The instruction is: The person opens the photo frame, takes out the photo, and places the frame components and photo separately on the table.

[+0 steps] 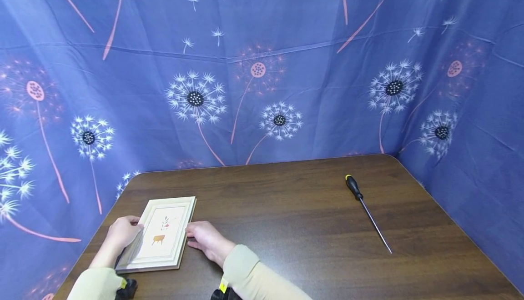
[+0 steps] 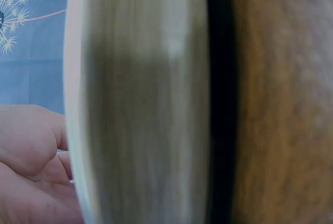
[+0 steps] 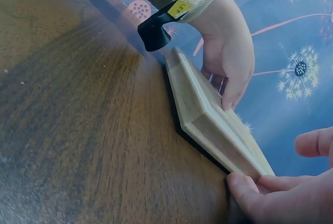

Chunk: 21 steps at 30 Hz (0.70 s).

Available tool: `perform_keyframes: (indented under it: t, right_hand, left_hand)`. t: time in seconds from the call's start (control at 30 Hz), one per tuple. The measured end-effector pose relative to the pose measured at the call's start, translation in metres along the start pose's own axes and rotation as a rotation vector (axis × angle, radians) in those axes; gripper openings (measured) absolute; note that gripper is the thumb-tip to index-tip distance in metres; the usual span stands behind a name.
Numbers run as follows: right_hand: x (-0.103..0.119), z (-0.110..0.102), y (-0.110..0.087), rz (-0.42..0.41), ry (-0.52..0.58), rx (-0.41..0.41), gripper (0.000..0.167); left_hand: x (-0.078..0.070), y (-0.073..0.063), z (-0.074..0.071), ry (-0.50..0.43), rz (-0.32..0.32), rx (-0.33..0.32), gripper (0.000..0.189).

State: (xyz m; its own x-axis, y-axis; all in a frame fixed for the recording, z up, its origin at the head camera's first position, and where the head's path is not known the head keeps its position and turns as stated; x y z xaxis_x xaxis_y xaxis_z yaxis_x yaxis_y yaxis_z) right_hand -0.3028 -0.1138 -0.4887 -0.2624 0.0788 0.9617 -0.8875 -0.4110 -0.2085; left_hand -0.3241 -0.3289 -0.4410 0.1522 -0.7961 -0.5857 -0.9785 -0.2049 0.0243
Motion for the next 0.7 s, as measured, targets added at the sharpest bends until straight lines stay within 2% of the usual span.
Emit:
perform_keyframes:
  t: [0.27, 0.5, 0.7]
  right_hand:
    - [0.004, 0.000, -0.001, -0.023, -0.002, -0.008, 0.036]
    - [0.004, -0.001, -0.001, -0.039, 0.008, -0.047, 0.036]
    - [0.007, -0.004, -0.002, -0.062, -0.026, -0.058, 0.037]
  left_hand:
    - [0.003, 0.000, -0.001, -0.022, -0.031, -0.020, 0.033]
    - [0.003, -0.003, -0.007, -0.051, -0.032, -0.051, 0.033]
    - [-0.003, -0.006, -0.011, -0.067, -0.019, -0.076, 0.034]
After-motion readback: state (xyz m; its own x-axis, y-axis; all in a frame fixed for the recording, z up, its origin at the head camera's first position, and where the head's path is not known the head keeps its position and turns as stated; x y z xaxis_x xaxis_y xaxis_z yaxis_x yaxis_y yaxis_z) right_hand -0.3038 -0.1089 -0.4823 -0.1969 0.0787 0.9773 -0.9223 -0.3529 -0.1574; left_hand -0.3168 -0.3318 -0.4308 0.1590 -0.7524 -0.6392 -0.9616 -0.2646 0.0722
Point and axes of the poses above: each hand's wrist, its own y-axis towards the middle knuckle, its own z-axis out of the palm, x = y × z, the point moved 10 cm from there along y, towards the middle knuckle, and after that the axes turned 7 degrees about -y, right-handed, at the moved point
